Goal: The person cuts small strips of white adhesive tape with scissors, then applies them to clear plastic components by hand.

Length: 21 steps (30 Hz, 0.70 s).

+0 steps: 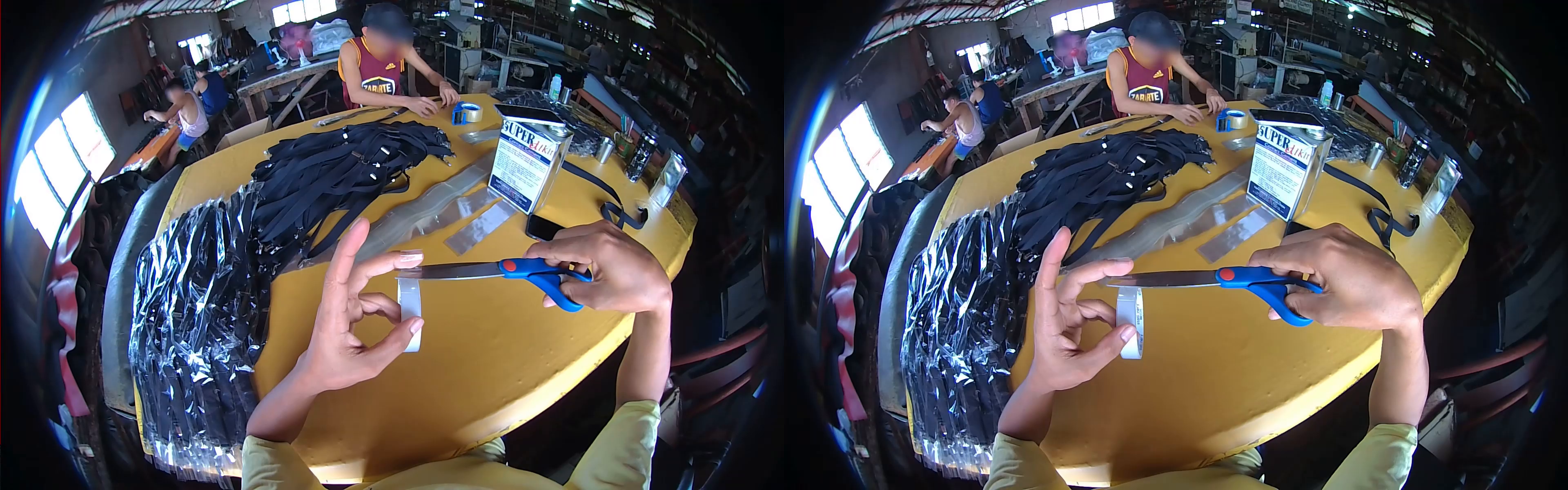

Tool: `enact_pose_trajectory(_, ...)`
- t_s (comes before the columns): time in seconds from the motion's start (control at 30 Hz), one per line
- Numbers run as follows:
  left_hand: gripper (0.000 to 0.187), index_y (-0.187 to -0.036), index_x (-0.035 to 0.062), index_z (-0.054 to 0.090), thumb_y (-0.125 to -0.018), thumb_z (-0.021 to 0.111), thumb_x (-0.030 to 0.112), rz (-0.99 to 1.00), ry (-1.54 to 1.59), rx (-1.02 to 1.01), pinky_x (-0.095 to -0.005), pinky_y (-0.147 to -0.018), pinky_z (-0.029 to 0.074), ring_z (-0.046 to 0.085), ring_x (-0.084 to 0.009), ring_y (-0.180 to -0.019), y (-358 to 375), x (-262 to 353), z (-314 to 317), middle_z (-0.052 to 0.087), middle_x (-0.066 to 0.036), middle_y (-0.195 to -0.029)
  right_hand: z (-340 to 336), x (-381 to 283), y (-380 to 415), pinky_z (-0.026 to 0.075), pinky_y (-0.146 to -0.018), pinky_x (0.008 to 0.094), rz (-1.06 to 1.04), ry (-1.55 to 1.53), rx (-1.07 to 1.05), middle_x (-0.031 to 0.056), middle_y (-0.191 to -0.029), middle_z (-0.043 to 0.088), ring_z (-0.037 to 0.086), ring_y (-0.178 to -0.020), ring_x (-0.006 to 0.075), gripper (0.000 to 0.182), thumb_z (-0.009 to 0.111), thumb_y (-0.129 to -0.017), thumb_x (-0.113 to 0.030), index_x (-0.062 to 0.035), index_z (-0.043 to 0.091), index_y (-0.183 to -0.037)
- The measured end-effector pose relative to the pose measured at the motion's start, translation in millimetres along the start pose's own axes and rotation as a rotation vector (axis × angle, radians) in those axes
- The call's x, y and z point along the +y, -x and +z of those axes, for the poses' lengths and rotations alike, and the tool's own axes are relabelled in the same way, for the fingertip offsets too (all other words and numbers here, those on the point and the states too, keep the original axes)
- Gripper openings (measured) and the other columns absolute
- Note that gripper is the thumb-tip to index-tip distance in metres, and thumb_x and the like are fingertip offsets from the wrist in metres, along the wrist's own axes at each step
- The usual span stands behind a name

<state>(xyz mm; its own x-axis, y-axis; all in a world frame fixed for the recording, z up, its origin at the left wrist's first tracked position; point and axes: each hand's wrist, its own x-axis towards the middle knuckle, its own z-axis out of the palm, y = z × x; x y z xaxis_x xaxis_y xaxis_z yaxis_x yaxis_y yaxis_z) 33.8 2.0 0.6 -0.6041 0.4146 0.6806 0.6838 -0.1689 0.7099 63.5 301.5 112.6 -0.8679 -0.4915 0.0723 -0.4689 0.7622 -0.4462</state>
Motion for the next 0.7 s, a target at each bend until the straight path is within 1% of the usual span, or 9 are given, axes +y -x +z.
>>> enact_pose_trajectory(0.17, 0.104, -0.155, 0.0099, 0.000, -0.079, 0.065, -0.017, -0.002, 0.009, 0.002, -0.0247, -0.069, 0.057, 0.066, -0.0180, -0.097, -0.8, -1.5, 0.2, 0.048, -0.025, -0.137, 0.9, 4.1, 0.5, 0.055, -0.067, 0.0328, -0.013, 0.037, 0.026, 0.0138, -0.095, 0.072, 0.070, -0.079, 0.0261, 0.048, 0.068, -0.067, 0.003, -0.0002, 0.068, -0.115)
enact_pose_trajectory(0.3, 0.105, -0.155, 0.0099, -0.001, -0.078, 0.065, -0.018, 0.001, -0.024, 0.015, -0.0240, -0.070, 0.056, 0.064, -0.0178, -0.102, -2.4, 0.2, -0.7, 0.041, -0.025, -0.143, 0.8, 2.8, -1.3, 0.055, -0.064, 0.0317, 0.014, -0.024, 0.013, 0.0129, -0.092, 0.072, 0.070, -0.078, 0.0251, 0.049, 0.067, -0.066, 0.005, -0.0002, 0.068, -0.115)
enact_pose_trajectory(0.4, 0.107, -0.155, 0.0102, -0.003, -0.078, 0.065, -0.018, -0.005, -0.033, 0.028, -0.0239, -0.070, 0.056, 0.063, -0.0182, -0.104, -3.5, -0.3, -4.4, 0.033, -0.026, -0.148, 7.4, 9.1, -1.3, 0.054, -0.062, 0.0300, -0.017, -0.041, 0.052, 0.0113, -0.089, 0.072, 0.069, -0.076, 0.0213, 0.045, 0.072, -0.068, 0.003, 0.0003, 0.069, -0.113)
enact_pose_trajectory(0.5, 0.110, -0.155, 0.0110, -0.006, -0.077, 0.066, -0.019, 0.013, -0.018, 0.058, -0.0240, -0.070, 0.056, 0.064, -0.0180, -0.102, -3.4, 0.6, -5.1, 0.026, -0.028, -0.151, 18.0, 17.4, -1.7, 0.053, -0.061, 0.0287, 0.060, -0.134, 0.061, 0.0112, -0.087, 0.072, 0.068, -0.073, 0.0175, 0.046, 0.078, -0.070, -0.002, -0.0007, 0.068, -0.114)
enact_pose_trajectory(0.57, 0.112, -0.155, 0.0114, -0.008, -0.077, 0.066, -0.019, 0.032, -0.021, 0.094, -0.0241, -0.070, 0.056, 0.064, -0.0176, -0.100, -2.8, 1.6, -4.2, 0.024, -0.029, -0.152, 37.9, 29.4, -2.9, 0.052, -0.059, 0.0281, 0.116, -0.291, 0.114, 0.0101, -0.081, 0.072, 0.067, -0.070, 0.0148, 0.054, 0.083, -0.070, -0.006, -0.0020, 0.064, -0.120)
enact_pose_trajectory(0.6, 0.113, -0.155, 0.0123, -0.009, -0.077, 0.066, -0.020, 0.044, -0.088, 0.110, -0.0242, -0.070, 0.056, 0.062, -0.0197, -0.105, -1.2, 1.7, -3.4, 0.022, -0.030, -0.153, 55.2, 37.4, -5.2, 0.051, -0.059, 0.0293, 0.116, -0.340, 0.130, 0.0116, -0.079, 0.071, 0.068, -0.067, 0.0161, 0.049, 0.083, -0.071, -0.008, -0.0045, 0.062, -0.115)
enact_pose_trajectory(0.63, 0.115, -0.155, 0.0132, -0.011, -0.076, 0.066, -0.020, 0.058, -0.154, 0.126, -0.0243, -0.070, 0.056, 0.060, -0.0218, -0.110, -1.1, 1.6, -3.4, 0.020, -0.031, -0.153, 70.3, 34.7, -8.9, 0.052, -0.060, 0.0322, 0.201, -0.250, 0.086, 0.0124, -0.078, 0.071, 0.068, -0.066, 0.0193, 0.041, 0.081, -0.073, -0.011, -0.0061, 0.063, -0.109)
enact_pose_trajectory(0.67, 0.115, -0.155, 0.0146, -0.012, -0.077, 0.066, -0.019, 0.113, -0.110, 0.060, -0.0248, -0.069, 0.055, 0.049, -0.0286, -0.128, -2.0, 1.6, -5.1, 0.019, -0.032, -0.154, 87.2, 30.4, -13.0, 0.052, -0.061, 0.0352, 0.286, -0.160, 0.043, 0.0132, -0.077, 0.070, 0.069, -0.066, 0.0226, 0.034, 0.079, -0.074, -0.015, -0.0077, 0.063, -0.104)
enact_pose_trajectory(0.7, 0.115, -0.155, 0.0146, -0.012, -0.077, 0.066, -0.019, 0.120, -0.113, 0.059, -0.0248, -0.069, 0.055, 0.049, -0.0286, -0.128, -1.9, 1.3, -5.1, 0.019, -0.032, -0.154, 112.1, 37.2, -15.2, 0.052, -0.063, 0.0386, 0.238, -0.022, 0.050, 0.0133, -0.075, 0.069, 0.068, -0.068, 0.0264, 0.029, 0.076, -0.075, -0.018, -0.0092, 0.062, -0.099)
